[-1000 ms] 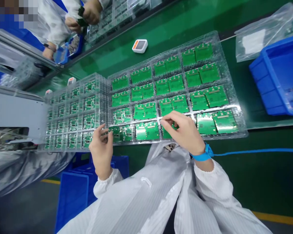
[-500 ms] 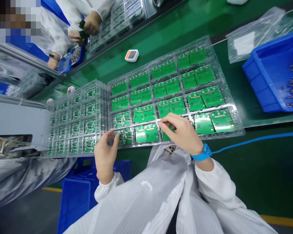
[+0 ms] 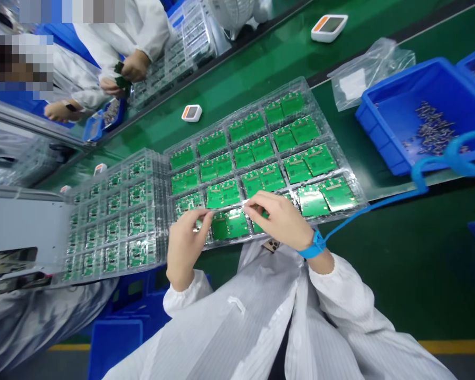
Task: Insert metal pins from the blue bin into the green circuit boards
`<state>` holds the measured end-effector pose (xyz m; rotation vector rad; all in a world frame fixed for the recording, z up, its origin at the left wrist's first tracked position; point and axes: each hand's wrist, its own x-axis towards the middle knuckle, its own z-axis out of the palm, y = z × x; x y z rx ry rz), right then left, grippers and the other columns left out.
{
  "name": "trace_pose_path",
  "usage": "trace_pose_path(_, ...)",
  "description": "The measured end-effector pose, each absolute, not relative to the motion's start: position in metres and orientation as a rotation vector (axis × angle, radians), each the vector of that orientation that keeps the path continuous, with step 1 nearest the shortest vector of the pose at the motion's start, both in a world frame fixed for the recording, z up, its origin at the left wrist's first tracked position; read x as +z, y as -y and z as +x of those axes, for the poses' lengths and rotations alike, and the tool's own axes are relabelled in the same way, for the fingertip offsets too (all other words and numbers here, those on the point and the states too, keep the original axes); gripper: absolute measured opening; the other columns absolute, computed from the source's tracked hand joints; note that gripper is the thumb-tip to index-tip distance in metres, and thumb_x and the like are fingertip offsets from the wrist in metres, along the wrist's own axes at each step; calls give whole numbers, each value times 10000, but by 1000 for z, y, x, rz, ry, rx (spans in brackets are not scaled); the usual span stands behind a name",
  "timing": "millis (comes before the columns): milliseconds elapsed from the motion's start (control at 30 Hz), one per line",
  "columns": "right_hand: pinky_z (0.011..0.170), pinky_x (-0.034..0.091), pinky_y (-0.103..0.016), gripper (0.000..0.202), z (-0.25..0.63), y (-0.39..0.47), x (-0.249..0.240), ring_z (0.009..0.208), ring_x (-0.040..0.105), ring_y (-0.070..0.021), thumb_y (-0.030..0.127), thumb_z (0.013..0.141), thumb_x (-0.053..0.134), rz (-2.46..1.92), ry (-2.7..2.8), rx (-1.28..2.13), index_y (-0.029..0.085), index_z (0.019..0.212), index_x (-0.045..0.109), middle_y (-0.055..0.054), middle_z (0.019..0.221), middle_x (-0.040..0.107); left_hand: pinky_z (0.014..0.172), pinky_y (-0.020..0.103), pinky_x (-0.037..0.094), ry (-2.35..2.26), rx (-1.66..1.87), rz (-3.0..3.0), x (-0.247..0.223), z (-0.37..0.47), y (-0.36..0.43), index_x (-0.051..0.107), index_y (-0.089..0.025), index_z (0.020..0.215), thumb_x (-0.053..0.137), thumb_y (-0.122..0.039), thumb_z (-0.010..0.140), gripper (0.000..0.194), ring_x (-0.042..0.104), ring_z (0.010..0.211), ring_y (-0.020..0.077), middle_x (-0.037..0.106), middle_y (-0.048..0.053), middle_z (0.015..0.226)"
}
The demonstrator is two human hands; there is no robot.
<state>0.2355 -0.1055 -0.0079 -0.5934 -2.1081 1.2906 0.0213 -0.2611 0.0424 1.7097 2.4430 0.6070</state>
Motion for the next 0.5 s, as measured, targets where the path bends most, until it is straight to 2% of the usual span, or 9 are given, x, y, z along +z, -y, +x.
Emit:
trace_pose_path(67,696,479,-317,194,235,105,-8,753,639,-164,318,1126,656,-585,2108,1304,218,988,749,-29,911,722,693,317,481,-2511,491,1607,48,21,265,788,-218,1025,601,-466,1135,330,690,709,194,744,24,786)
trace_pose_path(133,693,484,-320,203,234,104,-7,765,650,-167,333,1129,654,-575,2113,1317,220,990,749,-29,914,724,623,309,379,-2535,320,1526,50,23,269,808,-227,1080,621,-505,1119,337,624,613,184,659,-11,667)
trace_pose_path(233,681,487,-326,209,232,104,-6,749,650,-164,346,1126,659,-564,2127,1333,222,990,758,-26,907,728,613,308,330,-2543,154,1455,47,27,270,807,-239,1219,663,-516,1093,337,633,617,205,658,-15,663)
trace_pose_path(333,677,506,-334,190,235,109,-5,732,659,-166,333,1116,675,-502,2038,1335,233,992,779,-28,889,746,617,313,315,-2567,96,1430,41,30,273,791,-238,1271,696,-486,1079,327,656,655,225,692,0,711)
trace_pose_path(433,638,510,-340,140,246,114,-5,671,654,-170,294,1102,694,-464,1632,1263,261,1012,796,-9,798,728,617,312,295,-2565,53,1416,40,30,277,762,-237,1301,710,-434,1075,304,650,660,229,672,-11,709)
trace_pose_path(500,567,469,-328,136,255,113,-3,598,615,-157,272,1104,687,-511,1381,1173,276,1025,798,7,754,694,619,306,290,-2560,52,1425,41,29,280,750,-234,1311,710,-399,1077,289,634,647,217,646,-24,699)
